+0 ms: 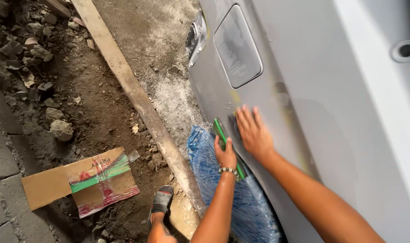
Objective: The person sands the side panel of a silver car using a green sanding block and a cloth. They then move to a wooden stand to open a paint can and stir the contents with a stick.
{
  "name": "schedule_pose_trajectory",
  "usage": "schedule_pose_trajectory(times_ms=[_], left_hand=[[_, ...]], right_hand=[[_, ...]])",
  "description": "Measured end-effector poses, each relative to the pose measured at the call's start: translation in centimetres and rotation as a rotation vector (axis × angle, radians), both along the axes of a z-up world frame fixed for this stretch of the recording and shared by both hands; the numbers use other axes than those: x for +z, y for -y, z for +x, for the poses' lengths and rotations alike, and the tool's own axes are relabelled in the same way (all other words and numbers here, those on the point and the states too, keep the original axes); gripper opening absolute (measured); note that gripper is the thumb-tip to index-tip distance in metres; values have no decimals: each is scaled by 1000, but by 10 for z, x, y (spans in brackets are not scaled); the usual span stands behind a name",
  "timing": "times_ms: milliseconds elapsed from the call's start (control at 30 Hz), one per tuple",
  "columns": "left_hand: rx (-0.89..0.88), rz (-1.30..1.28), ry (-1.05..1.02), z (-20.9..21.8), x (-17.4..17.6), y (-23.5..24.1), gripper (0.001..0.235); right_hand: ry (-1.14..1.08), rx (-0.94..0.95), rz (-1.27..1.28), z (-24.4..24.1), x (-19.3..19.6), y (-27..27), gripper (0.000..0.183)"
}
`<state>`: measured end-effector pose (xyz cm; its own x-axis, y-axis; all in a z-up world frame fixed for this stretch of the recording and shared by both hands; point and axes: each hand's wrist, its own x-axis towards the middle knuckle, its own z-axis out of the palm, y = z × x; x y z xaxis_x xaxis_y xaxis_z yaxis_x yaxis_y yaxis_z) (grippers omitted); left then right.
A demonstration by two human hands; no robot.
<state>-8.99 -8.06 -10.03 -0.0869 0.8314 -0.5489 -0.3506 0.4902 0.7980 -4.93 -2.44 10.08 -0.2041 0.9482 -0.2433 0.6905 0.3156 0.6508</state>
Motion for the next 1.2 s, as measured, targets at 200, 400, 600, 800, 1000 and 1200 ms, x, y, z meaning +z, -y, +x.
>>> schedule_pose_trajectory(times_ms=[200,400,600,800,1000,1200], left_hand=[[-73,-177,-2,-11,-23,38,68],[-85,-193,79,2,-1,5,69],[-56,-206,128,2,-25,-5,66],[-1,-273,174,17,-49,8,67],[2,-337,235,13,-31,-19,65],[-17,-244,242,-13,-62,-23,66]], right_hand=[[54,-58,-374,5,-44,40,51],[-46,68,79,6,3,-90,55],[145,-3,-216,-1,-69,-44,56],[101,-98,-530,1,-50,-32,48],[26,57,76,15,-53,-132,50],[127,-43,-290,4,-133,-47,54]])
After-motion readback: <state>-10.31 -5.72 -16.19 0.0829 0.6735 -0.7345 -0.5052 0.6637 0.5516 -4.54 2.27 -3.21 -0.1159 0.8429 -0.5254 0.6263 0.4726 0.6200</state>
